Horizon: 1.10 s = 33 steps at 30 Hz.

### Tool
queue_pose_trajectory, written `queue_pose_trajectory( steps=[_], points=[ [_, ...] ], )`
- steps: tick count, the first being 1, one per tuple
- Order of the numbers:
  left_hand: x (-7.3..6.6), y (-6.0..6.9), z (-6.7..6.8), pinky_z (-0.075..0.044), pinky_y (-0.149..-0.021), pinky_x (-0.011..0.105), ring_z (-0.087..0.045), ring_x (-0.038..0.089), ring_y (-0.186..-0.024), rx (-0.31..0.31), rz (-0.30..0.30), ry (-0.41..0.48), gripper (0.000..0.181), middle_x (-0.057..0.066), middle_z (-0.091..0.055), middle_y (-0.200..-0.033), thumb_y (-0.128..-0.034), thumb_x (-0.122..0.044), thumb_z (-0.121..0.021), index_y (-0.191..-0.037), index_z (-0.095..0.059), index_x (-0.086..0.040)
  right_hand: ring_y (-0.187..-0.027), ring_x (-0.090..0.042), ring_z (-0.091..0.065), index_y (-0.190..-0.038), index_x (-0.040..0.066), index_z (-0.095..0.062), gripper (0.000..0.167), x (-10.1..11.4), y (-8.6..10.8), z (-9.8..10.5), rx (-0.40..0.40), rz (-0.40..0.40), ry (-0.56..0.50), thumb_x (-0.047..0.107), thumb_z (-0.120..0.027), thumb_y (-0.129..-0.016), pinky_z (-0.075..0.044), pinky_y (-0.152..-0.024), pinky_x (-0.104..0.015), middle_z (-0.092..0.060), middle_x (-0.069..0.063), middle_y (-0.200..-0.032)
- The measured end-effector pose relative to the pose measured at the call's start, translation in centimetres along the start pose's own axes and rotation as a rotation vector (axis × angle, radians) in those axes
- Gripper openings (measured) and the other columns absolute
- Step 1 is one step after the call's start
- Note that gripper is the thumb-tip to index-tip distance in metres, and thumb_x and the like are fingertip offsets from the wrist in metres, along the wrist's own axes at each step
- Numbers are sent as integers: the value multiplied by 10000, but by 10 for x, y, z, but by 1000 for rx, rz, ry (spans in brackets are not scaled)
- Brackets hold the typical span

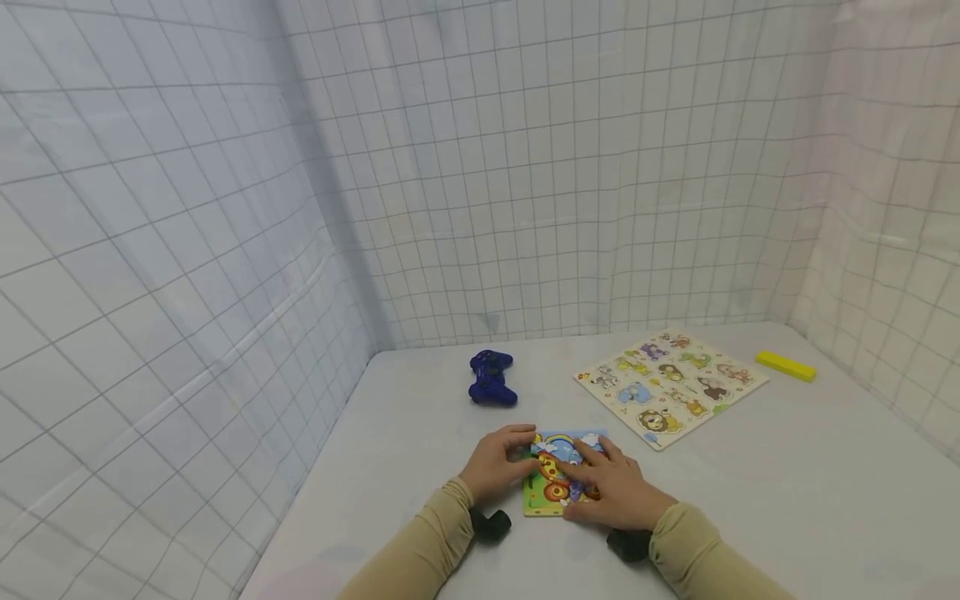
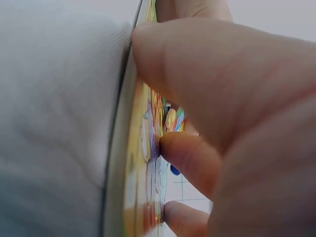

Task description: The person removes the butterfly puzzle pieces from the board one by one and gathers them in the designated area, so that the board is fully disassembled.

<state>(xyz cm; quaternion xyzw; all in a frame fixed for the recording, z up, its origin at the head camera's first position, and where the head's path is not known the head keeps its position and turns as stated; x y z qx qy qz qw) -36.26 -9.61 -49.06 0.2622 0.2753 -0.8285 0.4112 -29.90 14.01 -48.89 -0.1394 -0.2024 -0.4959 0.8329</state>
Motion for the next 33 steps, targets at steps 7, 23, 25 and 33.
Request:
queue_pose_trajectory(
  steps=[7, 23, 25, 33],
  points=[
    [-3, 1, 1, -397, -1163, 473, -514, 256, -1410, -2, -8, 9, 529, 1, -581, -1494, -924, -281, -785, -1391, -641, -77, -1515, -541, -174, -1560, 236, -463, 850, 2, 0, 0, -19, -29, 48, 703, -655, -877, -256, -1094, -759, -328, -124, -1662],
    [-7, 2, -2, -452, -1116, 457, -609, 245, -1316, -3, 8, 35, 409, 3, -668, -1392, -922, -237, -774, -1301, -710, -97, -1526, -512, -180, -1568, 215, -448, 897, 1, -1, -2, -15, -45, 75, 736, -636, -862, -271, -1108, -739, -322, -107, -1666],
    [-7, 2, -2, -444, -1124, 456, -607, 243, -1319, 0, 6, 22, 411, 3, -668, -1391, -923, -238, -774, -1302, -709, -96, -1527, -515, -175, -1577, 226, -434, 895, 2, 0, -3, -15, -42, 74, 735, -627, -867, -263, -1110, -743, -320, -106, -1668],
    [-8, 2, -3, -445, -1129, 421, -595, 215, -1332, 11, 8, 12, 403, -17, -659, -1403, -938, -221, -760, -1319, -699, -104, -1504, -533, -213, -1567, 295, -446, 815, 4, 0, -1, -25, -2, 110, 724, -596, -890, -281, -1079, -758, -337, -124, -1650]
  ],
)
Point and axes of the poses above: each hand's wrist, its own y-axis away from the middle knuckle, its own z-axis out of the back of the hand, x = y × z, the point moved 2 cm from there along -y, towards the middle knuckle
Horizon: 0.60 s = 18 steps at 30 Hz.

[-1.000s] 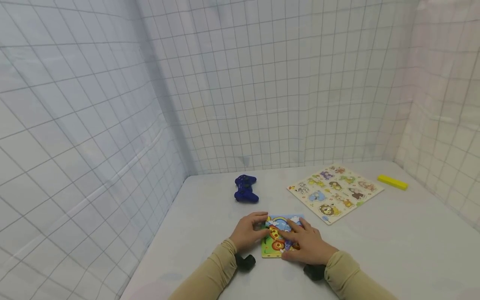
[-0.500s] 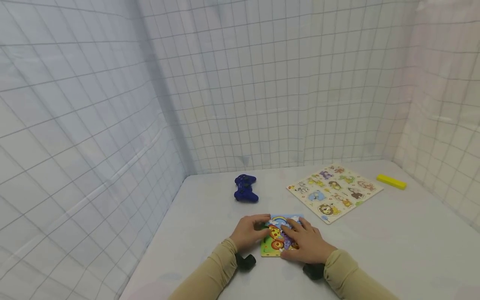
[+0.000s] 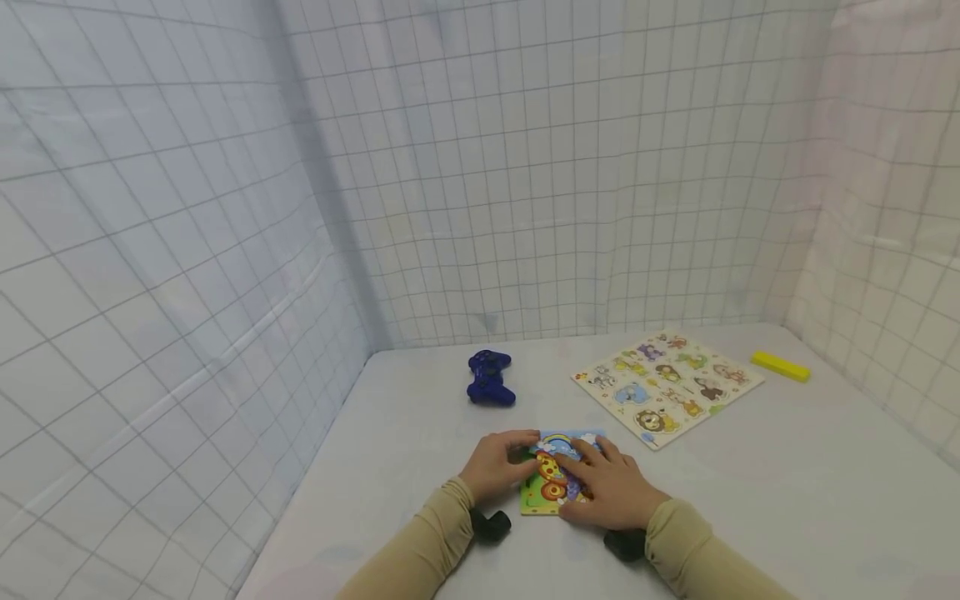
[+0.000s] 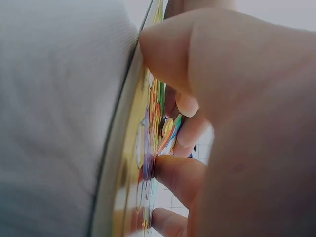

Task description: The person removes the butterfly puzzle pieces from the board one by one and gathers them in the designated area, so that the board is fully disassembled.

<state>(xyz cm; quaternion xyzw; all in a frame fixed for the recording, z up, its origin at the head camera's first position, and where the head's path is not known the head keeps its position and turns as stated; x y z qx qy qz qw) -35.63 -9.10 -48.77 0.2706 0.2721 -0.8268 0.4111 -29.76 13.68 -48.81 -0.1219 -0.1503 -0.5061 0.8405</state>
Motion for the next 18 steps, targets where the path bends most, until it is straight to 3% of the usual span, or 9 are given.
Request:
queue_pose_trajectory(
  steps=[7, 12, 18],
  points=[
    [-2, 0, 1, -454, -1119, 425, -600, 211, -1325, -21, -19, -9, 415, -19, -658, -1402, -936, -219, -764, -1324, -692, -91, -1486, -529, -253, -1557, 282, -463, 833, 1, -3, -1, -5, -6, 36, 727, -613, -870, -314, -1064, -748, -354, -119, -1638],
    [-4, -3, 10, -463, -1108, 451, -617, 237, -1306, -106, -65, -37, 406, 4, -677, -1377, -930, -213, -775, -1302, -701, -67, -1473, -516, -288, -1535, 253, -493, 830, 5, -4, 3, -13, -22, 52, 708, -644, -856, -350, -1049, -722, -385, -118, -1616],
    [9, 4, 19, -494, -1068, 464, -658, 238, -1248, -170, -46, -58, 352, -3, -719, -1306, -916, -236, -791, -1232, -747, -87, -1500, -514, -244, -1552, 257, -469, 843, 6, -3, 2, 11, -42, 37, 723, -624, -867, -323, -1077, -724, -352, -114, -1642]
  ],
)
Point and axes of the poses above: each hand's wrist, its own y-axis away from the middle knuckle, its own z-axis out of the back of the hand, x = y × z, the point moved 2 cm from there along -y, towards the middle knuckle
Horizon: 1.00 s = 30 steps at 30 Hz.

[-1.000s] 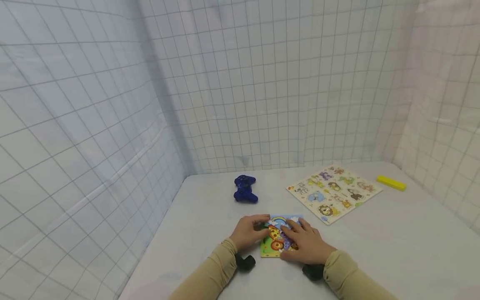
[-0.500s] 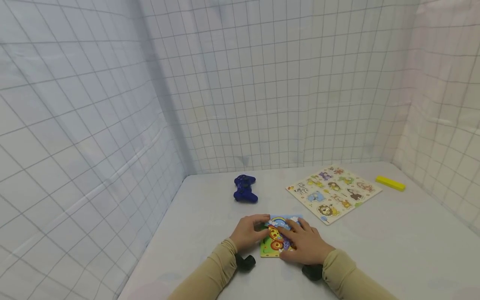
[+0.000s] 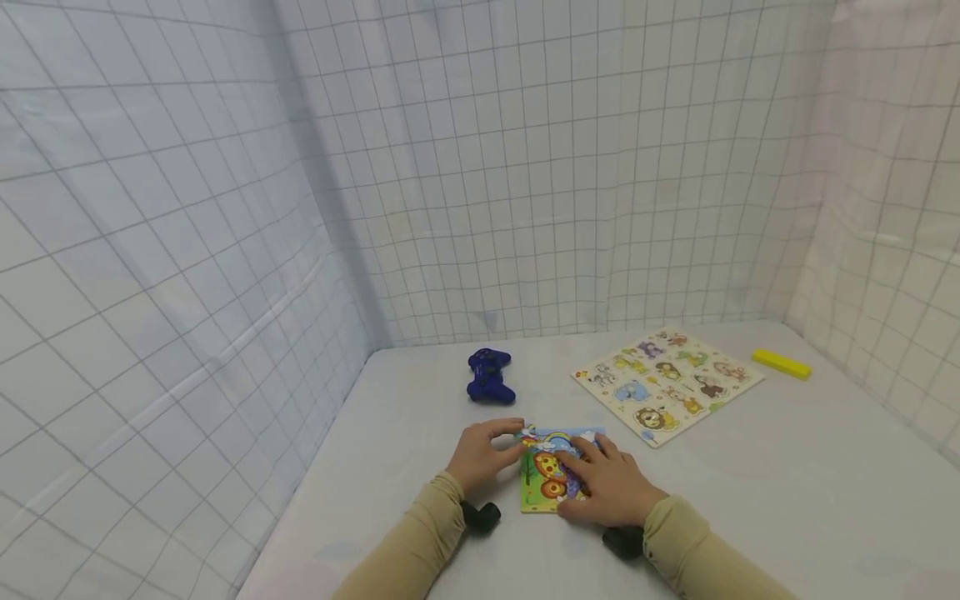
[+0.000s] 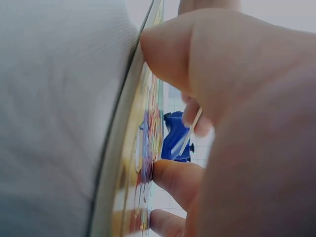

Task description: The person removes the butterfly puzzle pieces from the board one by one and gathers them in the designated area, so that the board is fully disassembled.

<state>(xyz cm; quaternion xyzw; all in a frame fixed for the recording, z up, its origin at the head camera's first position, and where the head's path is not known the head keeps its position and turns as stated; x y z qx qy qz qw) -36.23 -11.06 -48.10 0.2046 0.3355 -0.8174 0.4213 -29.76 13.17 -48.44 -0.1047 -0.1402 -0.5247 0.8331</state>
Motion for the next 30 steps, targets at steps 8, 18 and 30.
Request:
queue_pose_trajectory(
  steps=[8, 18, 30],
  points=[
    [24, 24, 41, -558, -979, 422, -719, 204, -1131, -79, -20, -84, 269, -47, -766, -1187, -850, -207, -860, -1105, -807, -140, -1514, -507, -214, -1566, 257, -451, 857, -3, 0, -5, -1, 21, -17, 741, -602, -876, -294, -1086, -738, -327, -117, -1656],
    [55, 37, 73, -543, -1000, 429, -728, 225, -1104, 14, 5, -213, 202, -24, -777, -1144, -840, -221, -865, -1020, -823, -138, -1528, -506, -182, -1576, 265, -435, 872, -5, 2, -2, 19, 11, -35, 752, -601, -872, -272, -1107, -736, -309, -114, -1669],
    [51, 36, 82, -552, -964, 442, -735, 261, -1073, 113, -76, -424, 175, 35, -784, -1126, -890, -204, -808, -1034, -830, -107, -1531, -495, -178, -1569, 278, -445, 849, -7, 4, 1, 21, 29, -38, 739, -614, -876, -301, -1090, -733, -309, -100, -1667]
  ],
)
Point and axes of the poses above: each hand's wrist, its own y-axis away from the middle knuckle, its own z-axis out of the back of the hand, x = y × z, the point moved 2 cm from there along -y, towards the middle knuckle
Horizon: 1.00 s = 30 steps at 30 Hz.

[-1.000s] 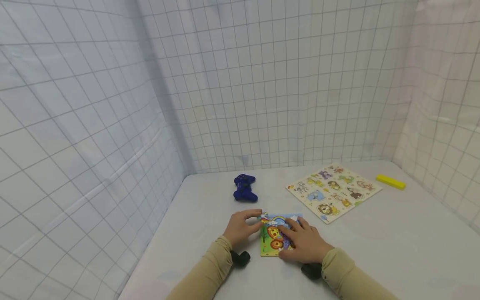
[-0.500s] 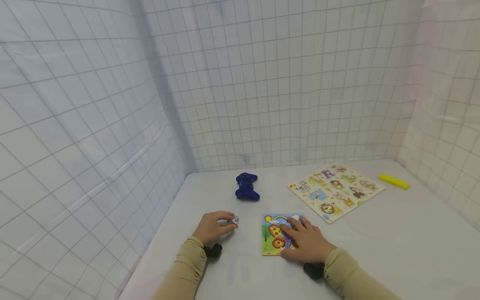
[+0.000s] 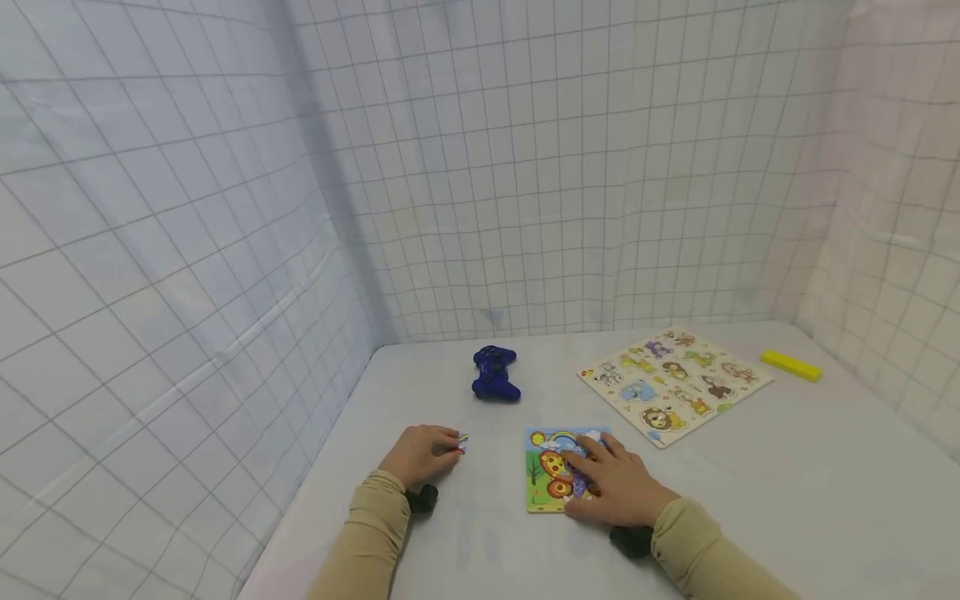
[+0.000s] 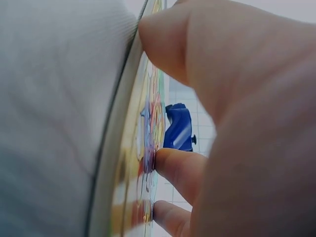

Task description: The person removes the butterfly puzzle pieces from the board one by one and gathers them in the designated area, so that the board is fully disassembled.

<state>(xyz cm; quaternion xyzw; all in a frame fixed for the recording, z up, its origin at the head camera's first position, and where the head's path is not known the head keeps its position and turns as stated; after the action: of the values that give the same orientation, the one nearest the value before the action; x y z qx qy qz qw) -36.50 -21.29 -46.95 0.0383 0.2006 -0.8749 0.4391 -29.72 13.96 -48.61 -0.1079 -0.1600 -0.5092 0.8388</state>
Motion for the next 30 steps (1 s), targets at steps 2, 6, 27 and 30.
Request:
queue_pose_trajectory(
  steps=[2, 6, 27, 30],
  points=[
    [-2, 0, 1, -554, -951, 442, -740, 256, -1052, 10, -4, -24, 177, 38, -787, -1115, -893, -207, -806, -1035, -830, -105, -1529, -497, -180, -1566, 277, -449, 850, 0, 0, 0, -2, 5, -5, 741, -617, -875, -302, -1088, -734, -312, -106, -1665],
    [-5, 2, 1, -554, -943, 446, -746, 255, -1031, 5, 18, -22, 171, 41, -791, -1092, -885, -197, -812, -1028, -831, -103, -1529, -498, -181, -1563, 270, -453, 853, 0, 0, 0, -6, 6, -12, 741, -620, -872, -301, -1088, -734, -316, -116, -1662],
    [-89, -43, -20, -569, -814, 280, -694, 141, -948, -5, 53, 292, 238, 53, -732, -1120, -971, -168, -726, -1189, -750, -74, -1476, -549, -259, -1525, 249, -517, 842, 0, -1, 3, -20, 32, -7, 727, -666, -849, -338, -1034, -768, -374, -141, -1617],
    [-107, -60, -39, -537, -816, 248, -658, 105, -929, 123, 137, 296, 232, 25, -708, -1066, -980, -200, -715, -1183, -756, -94, -1474, -555, -258, -1521, 255, -522, 848, -3, -1, 1, -18, 32, -20, 737, -668, -840, -338, -1023, -777, -375, -140, -1618]
  ],
)
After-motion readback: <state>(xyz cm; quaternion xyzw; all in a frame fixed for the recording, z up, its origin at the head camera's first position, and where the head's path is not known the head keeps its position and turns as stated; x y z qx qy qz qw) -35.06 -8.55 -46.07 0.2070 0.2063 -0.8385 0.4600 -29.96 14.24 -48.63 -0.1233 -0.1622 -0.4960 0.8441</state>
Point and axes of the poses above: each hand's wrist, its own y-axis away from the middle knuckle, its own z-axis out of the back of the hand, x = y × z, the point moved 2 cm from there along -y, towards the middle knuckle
